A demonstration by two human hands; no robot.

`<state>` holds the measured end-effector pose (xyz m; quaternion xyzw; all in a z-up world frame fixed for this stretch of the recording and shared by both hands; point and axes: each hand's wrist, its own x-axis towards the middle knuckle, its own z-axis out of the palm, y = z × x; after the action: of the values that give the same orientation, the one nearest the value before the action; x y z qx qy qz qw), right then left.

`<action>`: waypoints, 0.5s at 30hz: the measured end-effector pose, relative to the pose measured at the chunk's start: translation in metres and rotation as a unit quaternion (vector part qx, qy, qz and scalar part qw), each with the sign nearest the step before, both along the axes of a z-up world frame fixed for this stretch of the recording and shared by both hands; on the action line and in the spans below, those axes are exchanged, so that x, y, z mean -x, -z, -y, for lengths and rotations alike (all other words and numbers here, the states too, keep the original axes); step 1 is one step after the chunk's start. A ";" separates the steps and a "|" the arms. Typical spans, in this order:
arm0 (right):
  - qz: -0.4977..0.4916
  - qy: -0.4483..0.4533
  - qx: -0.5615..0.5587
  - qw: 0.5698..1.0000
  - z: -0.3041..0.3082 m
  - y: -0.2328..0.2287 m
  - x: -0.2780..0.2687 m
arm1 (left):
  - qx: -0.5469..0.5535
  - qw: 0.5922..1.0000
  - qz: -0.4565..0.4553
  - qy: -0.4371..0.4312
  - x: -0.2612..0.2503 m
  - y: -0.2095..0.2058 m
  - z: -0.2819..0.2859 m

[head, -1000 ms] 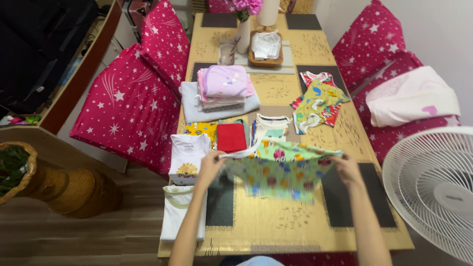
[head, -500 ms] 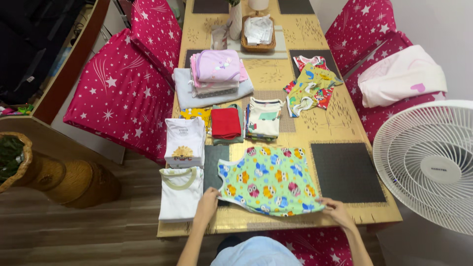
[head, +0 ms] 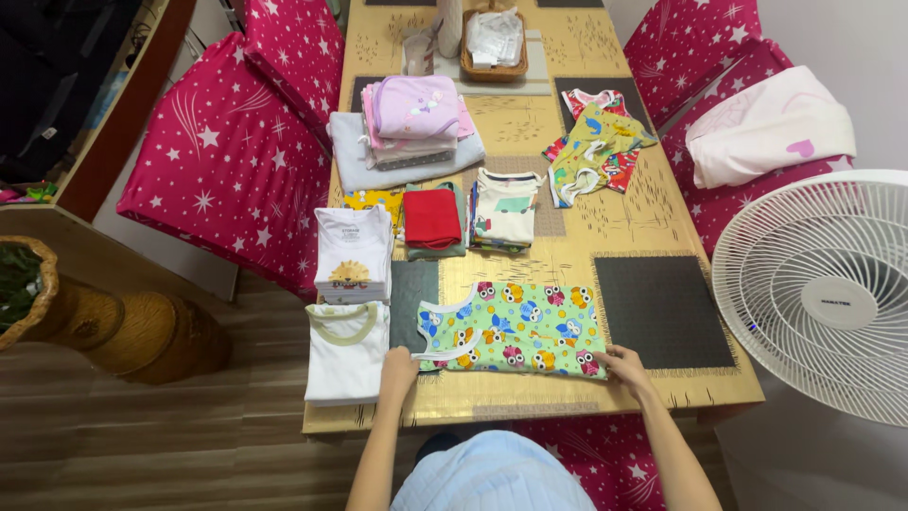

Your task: The person folds several small pieces of children's clothing on a dining table. They pick up each item, smooth it out, fold it into a compact square, and place it into a growing stack.

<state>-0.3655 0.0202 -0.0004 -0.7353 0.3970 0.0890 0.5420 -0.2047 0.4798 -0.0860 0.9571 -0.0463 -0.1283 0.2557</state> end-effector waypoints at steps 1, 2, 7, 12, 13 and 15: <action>-0.006 0.008 0.008 1.000 -0.003 0.001 -0.001 | -0.017 1.000 0.010 -0.014 0.000 -0.001 0.002; -0.012 0.016 0.016 1.000 -0.004 0.002 -0.001 | -0.022 1.000 -0.012 -0.009 0.001 -0.003 0.003; -0.039 0.038 0.015 0.998 -0.003 0.003 0.007 | 0.020 0.999 -0.039 0.011 0.006 -0.012 0.002; 0.022 0.069 -0.106 0.992 0.003 0.003 0.016 | 0.085 0.996 0.004 0.028 0.008 -0.007 -0.003; 0.036 0.072 -0.122 0.989 0.005 0.002 0.017 | 0.101 0.994 0.006 0.030 0.007 -0.006 -0.006; 0.065 0.077 -0.152 0.983 0.011 -0.001 0.021 | 0.093 0.995 -0.039 0.023 0.007 -0.007 -0.014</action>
<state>-0.3865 0.0095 0.0011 -0.6154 0.3981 0.0580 0.6778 -0.2113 0.4942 -0.0792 0.9221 -0.0700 -0.1666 0.3421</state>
